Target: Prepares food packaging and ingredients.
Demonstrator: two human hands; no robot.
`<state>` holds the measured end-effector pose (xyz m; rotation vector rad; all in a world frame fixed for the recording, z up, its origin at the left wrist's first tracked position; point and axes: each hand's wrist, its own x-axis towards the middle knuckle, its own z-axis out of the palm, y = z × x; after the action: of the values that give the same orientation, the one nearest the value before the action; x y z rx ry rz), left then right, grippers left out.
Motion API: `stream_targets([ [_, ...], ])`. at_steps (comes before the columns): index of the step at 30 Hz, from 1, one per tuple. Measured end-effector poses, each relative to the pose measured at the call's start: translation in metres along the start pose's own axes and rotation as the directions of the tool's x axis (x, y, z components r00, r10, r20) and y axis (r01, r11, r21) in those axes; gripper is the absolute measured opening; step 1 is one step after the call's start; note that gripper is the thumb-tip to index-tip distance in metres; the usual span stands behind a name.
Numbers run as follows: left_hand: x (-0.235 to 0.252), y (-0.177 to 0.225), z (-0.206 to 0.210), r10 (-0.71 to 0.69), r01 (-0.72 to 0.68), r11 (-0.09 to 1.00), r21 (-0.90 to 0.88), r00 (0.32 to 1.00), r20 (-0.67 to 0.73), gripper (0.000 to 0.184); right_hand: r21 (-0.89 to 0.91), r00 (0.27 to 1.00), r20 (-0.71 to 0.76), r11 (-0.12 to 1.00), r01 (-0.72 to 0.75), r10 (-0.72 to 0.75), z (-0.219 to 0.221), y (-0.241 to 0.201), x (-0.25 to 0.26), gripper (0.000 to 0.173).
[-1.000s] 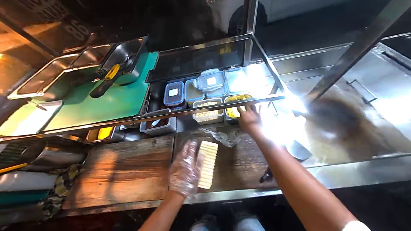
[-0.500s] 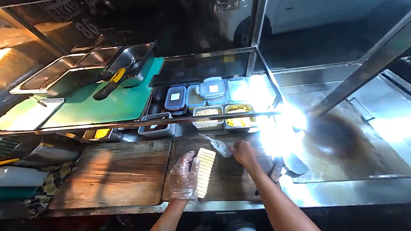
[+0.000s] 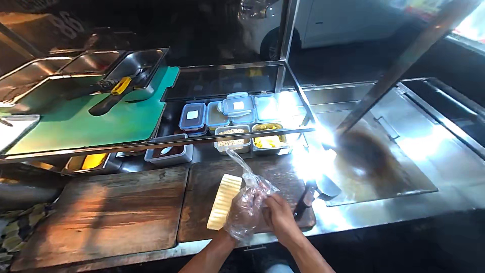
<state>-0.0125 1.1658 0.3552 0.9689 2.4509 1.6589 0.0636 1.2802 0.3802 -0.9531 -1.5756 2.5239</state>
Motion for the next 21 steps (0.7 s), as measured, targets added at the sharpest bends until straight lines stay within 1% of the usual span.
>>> stream_targets([
  [1, -0.006, 0.002, -0.001, -0.003, 0.004, 1.000, -0.005, 0.999, 0.050, 0.013, 0.085, 0.998, -0.041, 0.995, -0.043, 0.046, 0.000, -0.007, 0.006, 0.018],
  [2, -0.012, 0.005, -0.002, -0.017, 0.015, 1.000, 0.019, 0.995, 0.099, 0.015, 0.221, 0.991, -0.100, 0.973, -0.062, 0.086, 0.000, -0.016, 0.014, 0.018],
  [3, -0.016, 0.007, -0.004, -0.037, 0.031, 0.999, 0.042, 0.990, 0.139, 0.017, 0.373, 0.979, -0.164, 0.926, -0.051, 0.120, -0.001, -0.022, 0.021, 0.018],
  [4, -0.018, 0.009, -0.004, -0.052, 0.044, 0.997, 0.058, 0.987, 0.153, 0.017, 0.513, 0.964, -0.223, 0.859, -0.009, 0.144, 0.000, -0.026, 0.027, 0.017],
  [5, -0.016, 0.013, -0.005, -0.054, 0.046, 0.997, 0.057, 0.988, 0.144, 0.018, 0.609, 0.959, -0.250, 0.792, 0.047, 0.136, 0.002, -0.027, 0.028, 0.020],
  [6, -0.012, 0.018, -0.004, -0.038, 0.033, 0.999, 0.041, 0.992, 0.122, 0.017, 0.639, 0.961, -0.262, 0.762, 0.103, 0.090, 0.005, -0.025, 0.026, 0.023],
  [7, -0.006, 0.024, -0.004, -0.009, 0.007, 1.000, 0.013, 0.994, 0.107, 0.016, 0.596, 0.965, -0.263, 0.786, 0.165, -0.003, 0.007, -0.020, 0.023, 0.023],
  [8, -0.002, 0.029, -0.002, 0.033, -0.033, 0.999, 0.001, 0.995, 0.097, 0.016, 0.451, 0.942, -0.307, 0.852, 0.267, -0.133, 0.009, -0.014, 0.021, 0.021],
  [9, -0.002, 0.035, -0.001, 0.074, -0.077, 0.997, 0.024, 0.992, 0.103, 0.016, 0.164, 0.886, -0.341, 0.908, 0.386, -0.315, 0.008, -0.005, 0.023, 0.017],
  [10, -0.003, 0.042, 0.000, 0.109, -0.118, 0.990, 0.080, 0.988, 0.110, 0.017, -0.172, 0.822, -0.282, 0.869, 0.464, -0.494, 0.003, 0.002, 0.024, 0.020],
  [11, -0.004, 0.048, 0.000, 0.137, -0.150, 0.980, 0.129, 0.985, 0.107, 0.018, -0.351, 0.783, -0.210, 0.793, 0.499, -0.586, -0.001, 0.003, 0.025, 0.025],
  [12, -0.007, 0.049, 0.001, 0.162, -0.172, 0.975, 0.142, 0.984, 0.080, 0.019, -0.397, 0.794, -0.156, 0.774, 0.493, -0.587, -0.002, -0.002, 0.024, 0.030],
  [13, -0.011, 0.046, 0.001, 0.172, -0.176, 0.977, 0.119, 0.984, 0.039, 0.022, -0.395, 0.828, -0.097, 0.785, 0.477, -0.552, -0.003, -0.008, 0.019, 0.038],
  [14, -0.016, 0.043, 0.001, 0.170, -0.168, 0.980, 0.106, 0.985, -0.007, 0.027, -0.344, 0.870, -0.029, 0.822, 0.453, -0.491, -0.004, -0.014, 0.012, 0.047],
  [15, -0.019, 0.039, 0.000, 0.163, -0.159, 0.981, 0.114, 0.986, -0.031, 0.033, -0.232, 0.908, 0.043, 0.880, 0.414, -0.416, -0.004, -0.020, 0.005, 0.056],
  [16, -0.021, 0.037, -0.001, 0.155, -0.150, 0.979, 0.139, 0.987, -0.028, 0.039, -0.099, 0.936, 0.125, 0.935, 0.341, -0.328, -0.004, -0.026, 0.000, 0.064],
  [17, -0.024, 0.035, -0.002, 0.156, -0.153, 0.971, 0.185, 0.988, -0.003, 0.040, 0.037, 0.954, 0.179, 0.971, 0.237, -0.239, -0.002, -0.030, -0.003, 0.065],
  [18, -0.025, 0.034, -0.003, 0.185, -0.186, 0.947, 0.261, 0.982, 0.030, 0.039, 0.145, 0.958, 0.242, 0.982, 0.122, -0.155, -0.001, -0.033, -0.005, 0.060],
  [19, -0.026, 0.034, -0.002, 0.215, -0.219, 0.925, 0.310, 0.975, 0.048, 0.035, 0.225, 0.943, 0.319, 0.974, 0.016, -0.089, 0.000, -0.037, -0.005, 0.055],
  [20, -0.025, 0.037, -0.001, 0.248, -0.244, 0.904, 0.350, 0.968, 0.035, 0.029, 0.293, 0.927, 0.371, 0.954, -0.064, -0.052, 0.001, -0.040, -0.003, 0.050],
  [21, -0.023, 0.043, -0.001, 0.265, -0.253, 0.897, 0.363, 0.964, 0.016, 0.026, 0.376, 0.929, 0.367, 0.920, -0.113, -0.036, 0.003, -0.043, 0.001, 0.046],
])
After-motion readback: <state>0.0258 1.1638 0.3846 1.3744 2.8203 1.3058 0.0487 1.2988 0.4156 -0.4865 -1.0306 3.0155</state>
